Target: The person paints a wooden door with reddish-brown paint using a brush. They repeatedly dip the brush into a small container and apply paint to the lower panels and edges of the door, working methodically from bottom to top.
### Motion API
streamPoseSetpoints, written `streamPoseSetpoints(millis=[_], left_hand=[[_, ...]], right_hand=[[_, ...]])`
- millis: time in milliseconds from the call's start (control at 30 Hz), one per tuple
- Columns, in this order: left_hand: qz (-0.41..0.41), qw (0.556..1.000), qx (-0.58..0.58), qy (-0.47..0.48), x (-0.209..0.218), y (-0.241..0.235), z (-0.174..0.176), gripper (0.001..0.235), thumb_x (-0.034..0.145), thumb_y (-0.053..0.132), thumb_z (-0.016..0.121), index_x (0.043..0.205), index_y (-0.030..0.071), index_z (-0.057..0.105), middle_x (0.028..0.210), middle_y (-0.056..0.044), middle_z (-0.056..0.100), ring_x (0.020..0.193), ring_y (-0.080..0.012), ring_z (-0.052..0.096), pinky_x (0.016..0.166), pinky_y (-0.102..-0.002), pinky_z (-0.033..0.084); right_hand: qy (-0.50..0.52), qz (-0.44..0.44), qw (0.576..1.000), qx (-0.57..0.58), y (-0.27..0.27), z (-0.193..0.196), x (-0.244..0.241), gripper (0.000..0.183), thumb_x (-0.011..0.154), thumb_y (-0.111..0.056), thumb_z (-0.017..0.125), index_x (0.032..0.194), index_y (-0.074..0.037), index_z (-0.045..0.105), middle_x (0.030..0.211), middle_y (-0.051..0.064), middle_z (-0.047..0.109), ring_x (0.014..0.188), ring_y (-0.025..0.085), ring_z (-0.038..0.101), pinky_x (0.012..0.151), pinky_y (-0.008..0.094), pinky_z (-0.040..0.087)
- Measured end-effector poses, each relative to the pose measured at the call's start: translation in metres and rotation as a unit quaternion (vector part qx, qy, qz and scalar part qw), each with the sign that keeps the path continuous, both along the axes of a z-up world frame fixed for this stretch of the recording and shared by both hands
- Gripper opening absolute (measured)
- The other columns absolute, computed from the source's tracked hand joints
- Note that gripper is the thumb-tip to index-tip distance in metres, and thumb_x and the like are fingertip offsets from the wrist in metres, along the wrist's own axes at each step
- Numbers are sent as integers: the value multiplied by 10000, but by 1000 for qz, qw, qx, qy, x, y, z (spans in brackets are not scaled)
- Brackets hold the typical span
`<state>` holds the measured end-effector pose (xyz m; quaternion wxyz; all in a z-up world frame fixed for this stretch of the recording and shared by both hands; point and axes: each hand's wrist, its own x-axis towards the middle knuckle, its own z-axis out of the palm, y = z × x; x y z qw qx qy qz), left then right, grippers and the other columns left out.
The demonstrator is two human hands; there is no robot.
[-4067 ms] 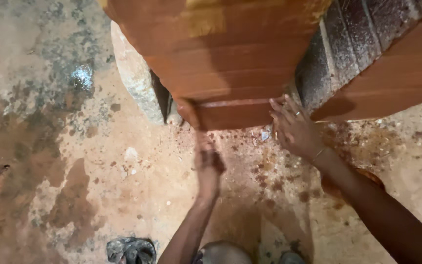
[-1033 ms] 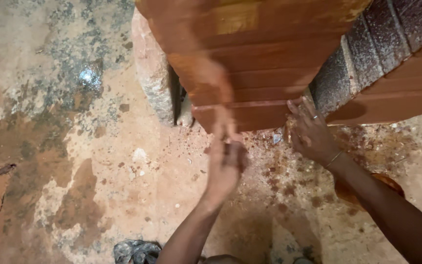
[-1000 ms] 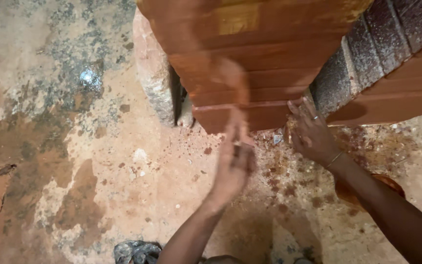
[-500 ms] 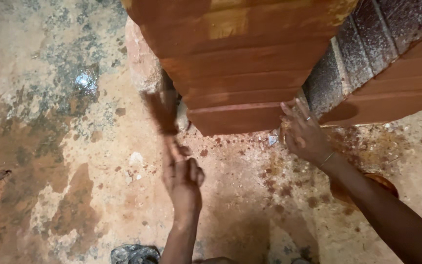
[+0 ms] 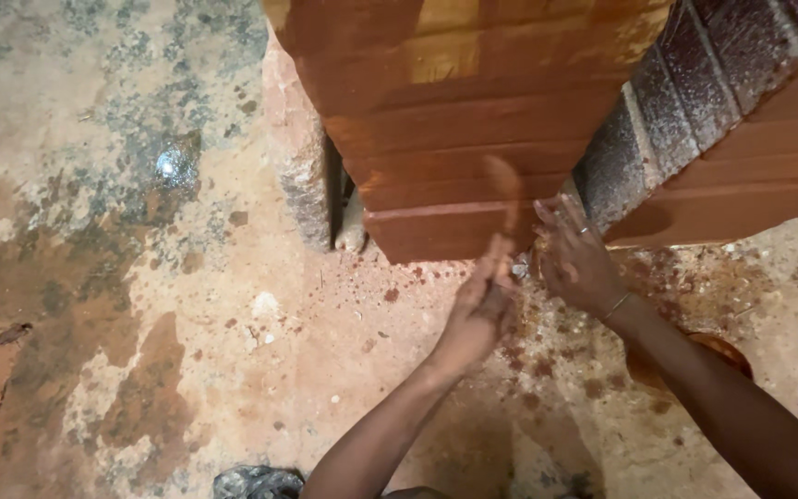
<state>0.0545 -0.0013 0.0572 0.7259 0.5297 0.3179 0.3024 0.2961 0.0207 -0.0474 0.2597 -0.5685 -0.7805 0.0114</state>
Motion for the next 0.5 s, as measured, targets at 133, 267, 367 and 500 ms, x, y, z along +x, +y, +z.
streamPoseSetpoints(millis=[133,267,367,500], left_hand=[[-17,1000,0,13,-5,4,5,613,1104,248,399,1686,162,227,672,-20,458,503,-73,397,448,-220,431],[207,975,-81,16,-40,7,4,587,1095,305,444,1653,191,299,762,-98,546,465,-70,361,410,-203,379],[332,939,-39,-76,-68,-3,-1,637,1054,255,451,1655,192,247,947,8,584,499,-42,361,396,-181,335],[409,904,-25,-120,-81,-8,-8,648,1050,226,436,1657,195,211,938,83,571,513,-29,351,413,-170,315]], right_hand=[[-35,18,999,-7,1,-3,-1,624,1019,-282,471,1585,-46,357,1632,226,376,1537,404,269,1287,587,201],[1,-6,1000,-24,1,-1,-1,583,990,-288,487,1500,-14,415,1628,163,373,1561,426,223,1253,575,193],[-23,-7,1000,-11,0,0,0,418,986,-247,507,1357,-59,540,1666,113,388,1577,403,238,1265,567,220],[11,15,1000,12,1,0,-1,494,953,-190,525,1397,27,530,1639,159,379,1550,446,237,1251,571,248]])
